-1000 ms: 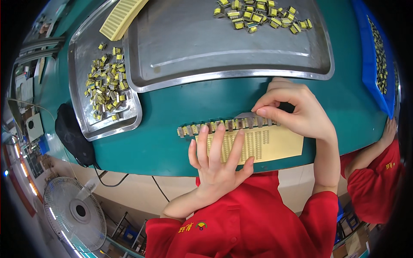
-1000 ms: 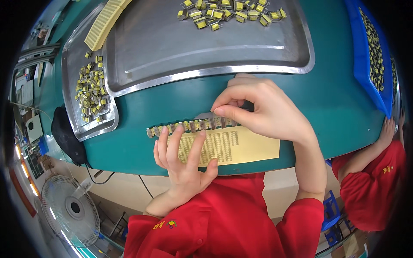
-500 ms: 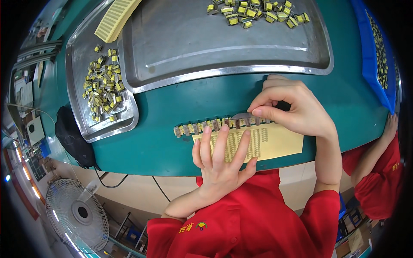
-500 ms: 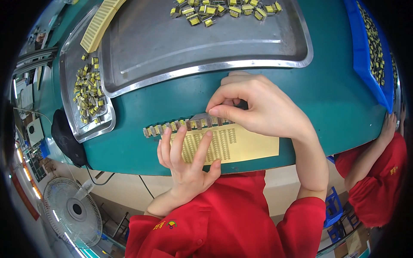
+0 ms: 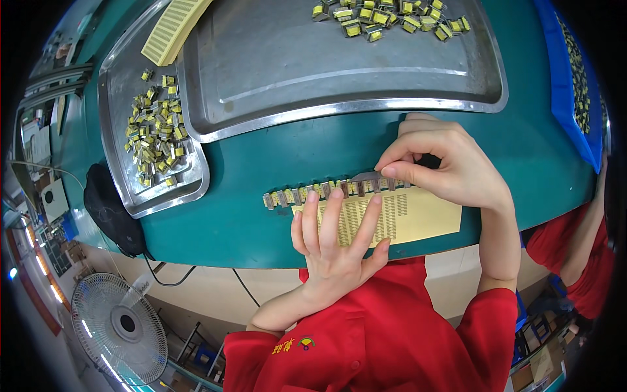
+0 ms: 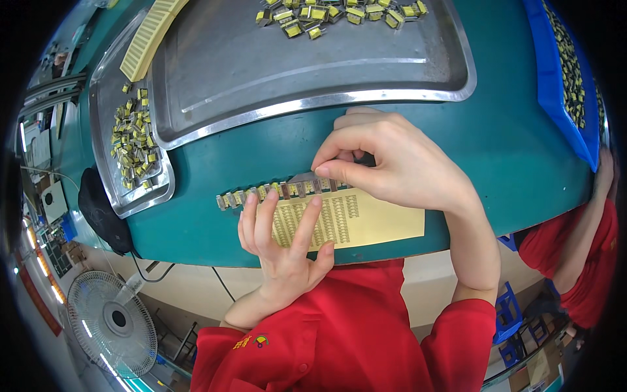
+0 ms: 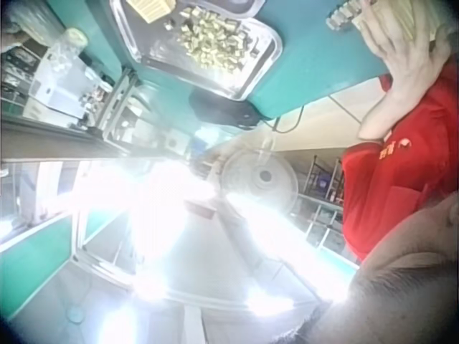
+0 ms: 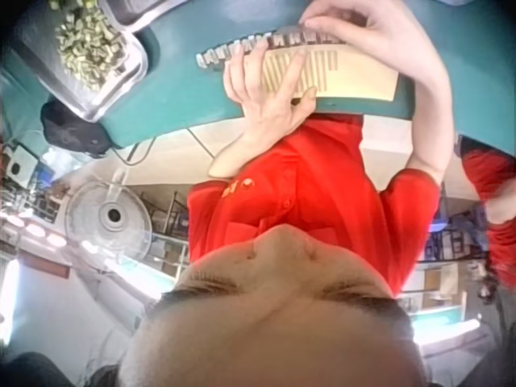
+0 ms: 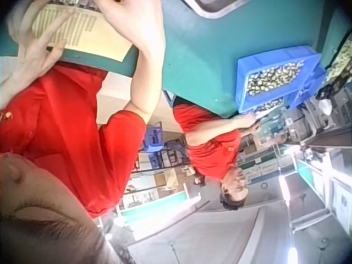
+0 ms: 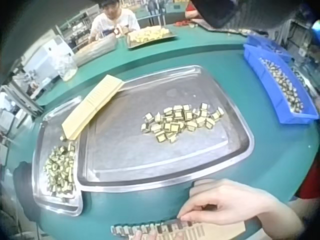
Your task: Placing small electronic components into a plastic jig for assembly.
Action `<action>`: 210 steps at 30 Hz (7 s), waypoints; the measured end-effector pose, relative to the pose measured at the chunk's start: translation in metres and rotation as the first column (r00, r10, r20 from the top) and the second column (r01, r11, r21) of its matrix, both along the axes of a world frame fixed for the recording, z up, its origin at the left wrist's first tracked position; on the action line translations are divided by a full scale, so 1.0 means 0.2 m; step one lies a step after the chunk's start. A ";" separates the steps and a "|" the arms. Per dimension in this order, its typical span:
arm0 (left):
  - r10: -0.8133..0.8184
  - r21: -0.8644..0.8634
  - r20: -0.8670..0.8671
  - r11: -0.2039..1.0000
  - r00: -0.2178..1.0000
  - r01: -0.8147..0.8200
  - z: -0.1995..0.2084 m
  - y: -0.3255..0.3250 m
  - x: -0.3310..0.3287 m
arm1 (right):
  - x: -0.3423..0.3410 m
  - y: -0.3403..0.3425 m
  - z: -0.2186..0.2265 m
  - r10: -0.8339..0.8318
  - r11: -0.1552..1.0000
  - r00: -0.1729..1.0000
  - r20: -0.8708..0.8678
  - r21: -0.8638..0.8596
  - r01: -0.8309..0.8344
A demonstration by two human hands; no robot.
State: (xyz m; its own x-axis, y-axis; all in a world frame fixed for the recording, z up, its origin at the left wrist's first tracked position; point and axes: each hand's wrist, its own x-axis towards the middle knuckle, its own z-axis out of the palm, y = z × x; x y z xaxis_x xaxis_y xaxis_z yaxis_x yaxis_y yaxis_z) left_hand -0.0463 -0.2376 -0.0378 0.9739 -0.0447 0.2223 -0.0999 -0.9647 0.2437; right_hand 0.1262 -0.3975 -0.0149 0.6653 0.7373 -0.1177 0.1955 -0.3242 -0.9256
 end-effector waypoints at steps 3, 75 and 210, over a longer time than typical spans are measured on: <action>-0.017 0.018 -0.024 1.000 1.000 0.018 0.01 0.00 0.01 | 0.00 0.00 0.00 -0.002 1.000 1.000 -0.002 0.004 0.002; -0.021 -0.001 0.009 1.000 1.000 0.021 0.07 -0.03 0.10 | 0.03 -0.01 0.00 -0.178 0.810 0.868 -0.463 0.433 0.397; -0.292 -0.230 -0.018 0.932 0.956 0.280 0.00 -0.04 -0.03 | -0.81 0.05 -0.11 -0.587 0.657 0.596 0.548 -0.109 0.746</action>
State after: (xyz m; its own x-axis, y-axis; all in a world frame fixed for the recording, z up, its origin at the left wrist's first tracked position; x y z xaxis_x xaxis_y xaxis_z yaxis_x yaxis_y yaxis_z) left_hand -0.0516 -0.2453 -0.0382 0.9376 -0.2777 0.2093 -0.3451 -0.8174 0.4612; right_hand -0.0361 -0.3875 -0.0373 0.9816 0.0382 0.1871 0.1490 -0.7662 -0.6251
